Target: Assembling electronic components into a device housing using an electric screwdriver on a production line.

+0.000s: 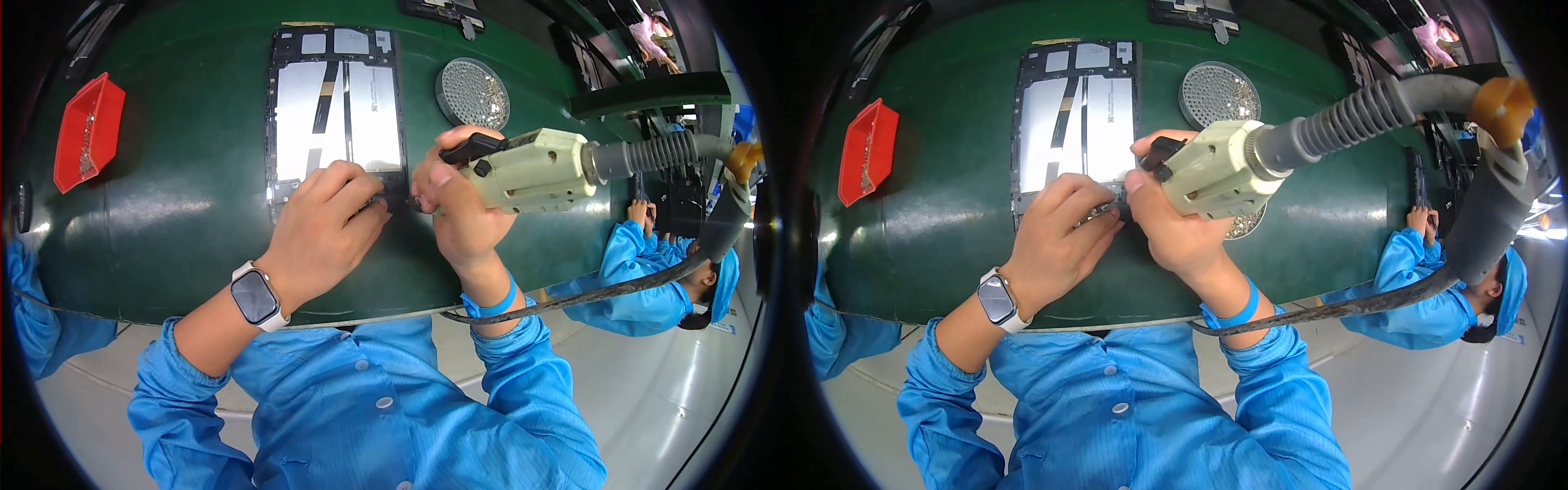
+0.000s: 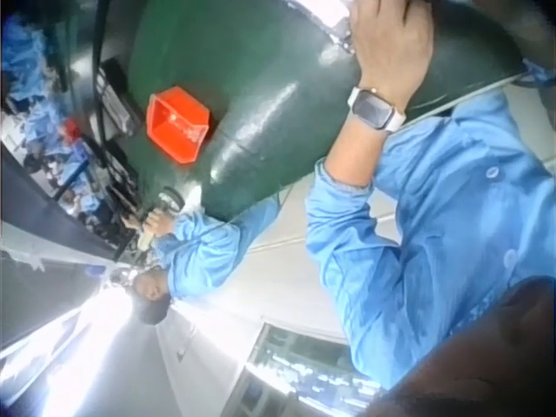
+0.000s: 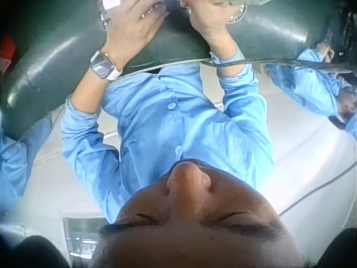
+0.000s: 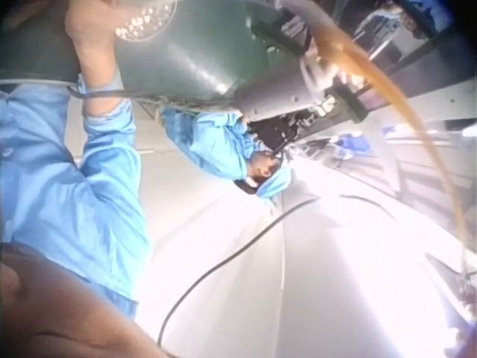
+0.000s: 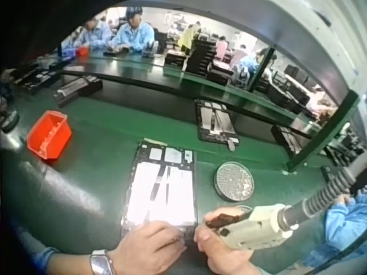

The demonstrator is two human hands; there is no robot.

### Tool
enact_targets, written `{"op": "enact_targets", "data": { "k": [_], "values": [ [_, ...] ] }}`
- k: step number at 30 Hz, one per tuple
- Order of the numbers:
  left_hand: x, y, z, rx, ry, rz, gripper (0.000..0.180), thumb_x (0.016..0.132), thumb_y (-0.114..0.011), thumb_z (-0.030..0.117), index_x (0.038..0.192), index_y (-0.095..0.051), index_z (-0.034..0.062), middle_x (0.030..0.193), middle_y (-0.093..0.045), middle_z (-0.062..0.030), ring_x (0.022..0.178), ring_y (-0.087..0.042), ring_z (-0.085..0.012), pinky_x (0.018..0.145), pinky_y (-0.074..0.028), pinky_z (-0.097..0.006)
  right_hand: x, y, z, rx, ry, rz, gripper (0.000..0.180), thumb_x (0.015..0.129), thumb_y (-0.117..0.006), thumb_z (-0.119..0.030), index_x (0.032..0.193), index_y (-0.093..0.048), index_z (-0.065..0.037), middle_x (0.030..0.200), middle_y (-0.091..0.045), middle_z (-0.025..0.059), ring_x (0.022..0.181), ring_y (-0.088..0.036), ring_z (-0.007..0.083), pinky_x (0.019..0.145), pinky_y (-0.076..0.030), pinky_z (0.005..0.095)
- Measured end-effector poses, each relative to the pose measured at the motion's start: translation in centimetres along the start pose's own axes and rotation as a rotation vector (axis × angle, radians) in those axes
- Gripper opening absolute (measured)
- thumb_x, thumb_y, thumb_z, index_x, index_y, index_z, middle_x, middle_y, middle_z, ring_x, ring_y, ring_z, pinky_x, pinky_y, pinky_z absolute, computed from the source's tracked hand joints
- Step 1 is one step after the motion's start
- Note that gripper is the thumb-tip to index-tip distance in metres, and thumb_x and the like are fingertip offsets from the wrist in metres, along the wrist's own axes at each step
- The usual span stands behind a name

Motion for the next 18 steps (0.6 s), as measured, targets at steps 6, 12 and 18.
{"op": "enact_targets", "data": {
  "k": [6,12,18],
  "values": [
    [0.2,-0.1,0.2,0.020,0.017,-0.041,0.015,0.071,-0.073,0.005,0.084,-0.067,0.0007,0.098,-0.060,-0.0073,0.093,-0.057,-0.0251,0.073,-0.048,-0.037,-0.4,-0.2,0.2,0.015,0.033,0.010,0.026,0.082,-0.057,0.002,0.108,-0.053,0.000,0.069,-0.055,0.0081,0.053,-0.050,0.0130,0.049,-0.044,0.0275],
    [0.5,0.0,0.3,0.038,0.001,-0.045,0.015,0.072,-0.074,0.003,0.085,-0.067,0.0006,0.099,-0.061,-0.0068,0.093,-0.058,-0.0252,0.073,-0.049,-0.038,0.3,2.6,-1.4,0.143,0.009,0.039,0.034,0.083,-0.063,0.003,0.116,-0.057,0.003,0.082,-0.059,0.0037,0.066,-0.057,0.0090,0.056,-0.047,0.0241],
    [0.6,0.0,0.5,0.029,0.020,-0.043,0.015,0.072,-0.074,0.002,0.084,-0.066,0.0004,0.099,-0.061,-0.0066,0.093,-0.059,-0.0252,0.072,-0.048,-0.038,-0.1,8.4,-1.6,0.157,0.103,0.274,0.028,0.084,-0.058,0.003,0.111,-0.055,0.007,0.067,-0.053,0.0060,0.052,-0.050,0.0126,0.049,-0.044,0.0272]
  ]
}}
Point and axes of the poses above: each hand's wrist, its own x-axis towards the middle knuckle, its own y-axis out of the back of the hand, z = x × y, the point moved 4 cm from there along x, towards the middle knuckle
